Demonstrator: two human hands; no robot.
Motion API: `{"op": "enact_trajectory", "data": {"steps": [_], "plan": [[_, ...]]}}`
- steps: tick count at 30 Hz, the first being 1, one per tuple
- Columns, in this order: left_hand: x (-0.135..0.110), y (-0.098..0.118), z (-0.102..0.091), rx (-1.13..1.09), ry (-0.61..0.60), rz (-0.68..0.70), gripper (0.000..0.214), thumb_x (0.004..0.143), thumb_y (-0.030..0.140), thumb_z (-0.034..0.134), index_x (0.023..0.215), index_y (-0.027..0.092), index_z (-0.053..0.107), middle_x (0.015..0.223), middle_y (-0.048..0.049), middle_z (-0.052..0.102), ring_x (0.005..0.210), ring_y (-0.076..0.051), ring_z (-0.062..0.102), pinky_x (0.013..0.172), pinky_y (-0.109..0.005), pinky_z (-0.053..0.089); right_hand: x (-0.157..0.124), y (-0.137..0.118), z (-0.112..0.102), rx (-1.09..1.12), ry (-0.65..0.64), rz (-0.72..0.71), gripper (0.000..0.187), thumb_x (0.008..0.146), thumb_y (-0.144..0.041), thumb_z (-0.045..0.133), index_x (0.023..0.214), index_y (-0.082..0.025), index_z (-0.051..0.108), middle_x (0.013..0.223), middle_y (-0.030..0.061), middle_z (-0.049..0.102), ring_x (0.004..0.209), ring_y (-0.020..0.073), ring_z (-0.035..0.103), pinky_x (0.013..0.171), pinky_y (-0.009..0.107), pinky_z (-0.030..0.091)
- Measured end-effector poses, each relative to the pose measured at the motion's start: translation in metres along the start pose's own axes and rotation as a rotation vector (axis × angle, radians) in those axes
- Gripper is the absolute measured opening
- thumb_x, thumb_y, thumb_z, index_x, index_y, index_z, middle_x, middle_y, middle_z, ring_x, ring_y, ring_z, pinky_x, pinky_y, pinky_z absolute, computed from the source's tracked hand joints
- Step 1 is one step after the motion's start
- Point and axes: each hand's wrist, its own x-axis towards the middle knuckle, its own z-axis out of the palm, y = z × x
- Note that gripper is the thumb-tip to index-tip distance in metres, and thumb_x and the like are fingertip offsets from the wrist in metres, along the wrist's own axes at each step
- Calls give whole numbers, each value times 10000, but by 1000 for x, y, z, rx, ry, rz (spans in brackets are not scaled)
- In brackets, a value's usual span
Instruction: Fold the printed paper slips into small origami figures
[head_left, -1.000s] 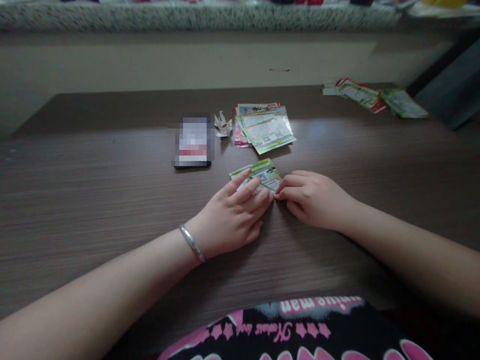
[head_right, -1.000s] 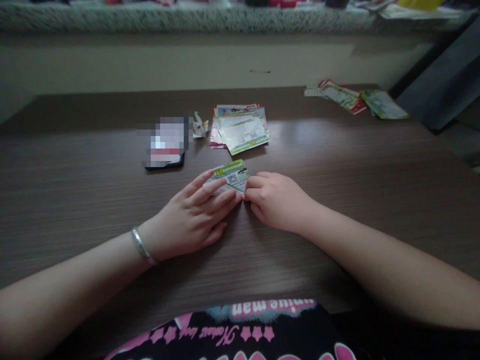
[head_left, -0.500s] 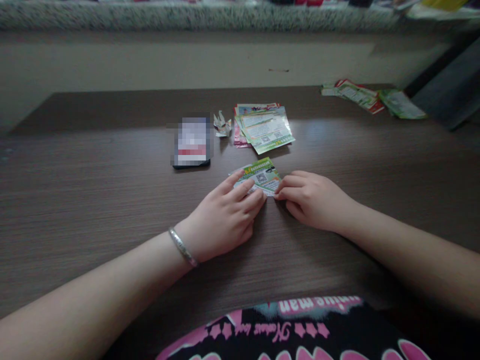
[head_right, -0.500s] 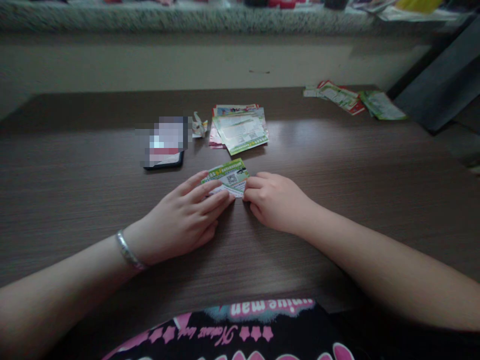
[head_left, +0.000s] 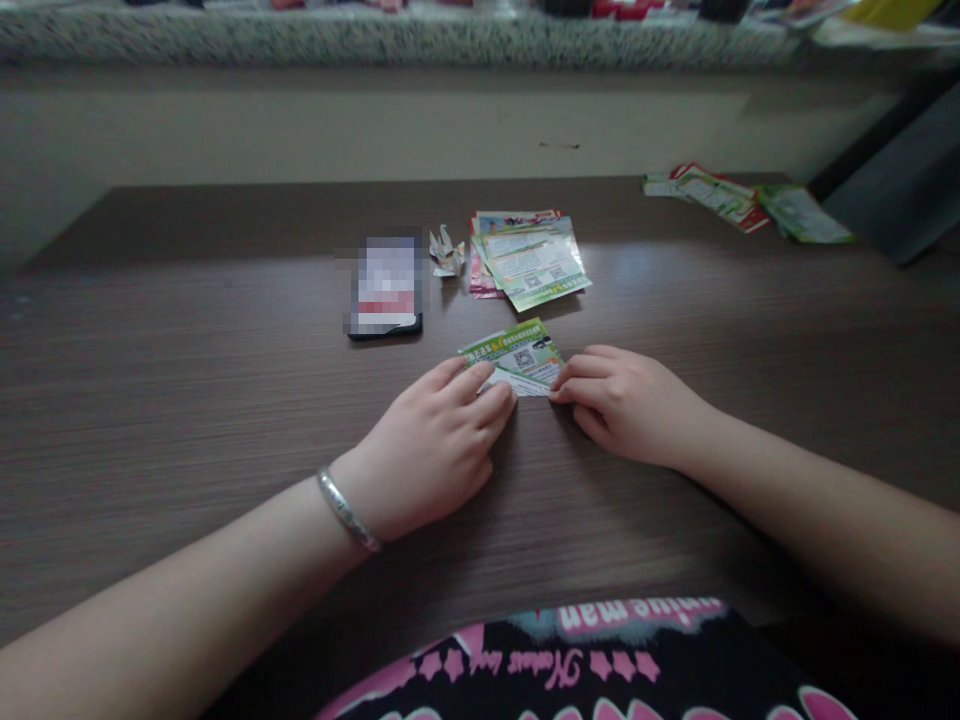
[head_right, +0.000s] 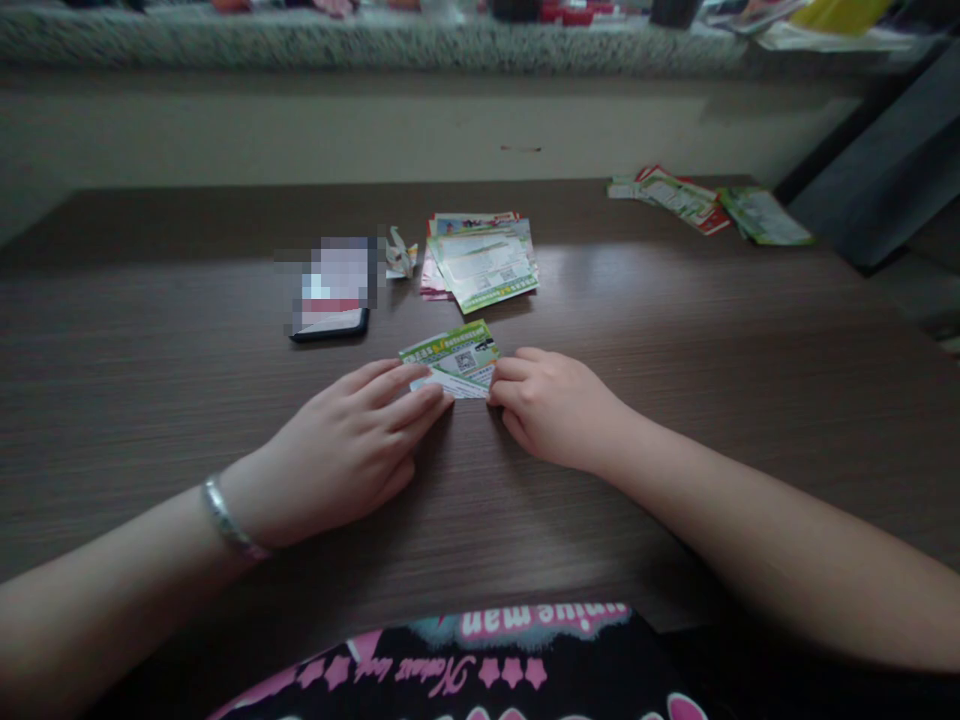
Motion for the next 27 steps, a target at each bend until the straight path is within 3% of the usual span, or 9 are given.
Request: {"op": "enact_trajectory", "data": {"steps": [13,20,27], "plan": [[-6,2,-1,59,26,-50,357,887,203,425,1106,66,671,1166,-134,639,1239,-311,490,1094,-463,397,-2,3,1,15,7,-9,225,836,-128,494,873,-152,714,921,79,683,824,204,597,773,337,495],[-9,-1,-6,-5,-68,-77,383,848,234,461,1130,77,667,1173,-145,635,1263,-331,473,1052,-473,439,-3,4,2,20,9,2,222,831,-125,500,876,-153,715,917,73,686,838,207,604,778,335,501],[-12,0,-5,33,-42,-110,380,841,200,472,1149,71,655,1221,-158,614,1184,-300,546,986,-427,504,-5,5,3,42,8,-15,213,828,-123,507,887,-153,709,933,71,685,860,206,605,805,339,490]]}}
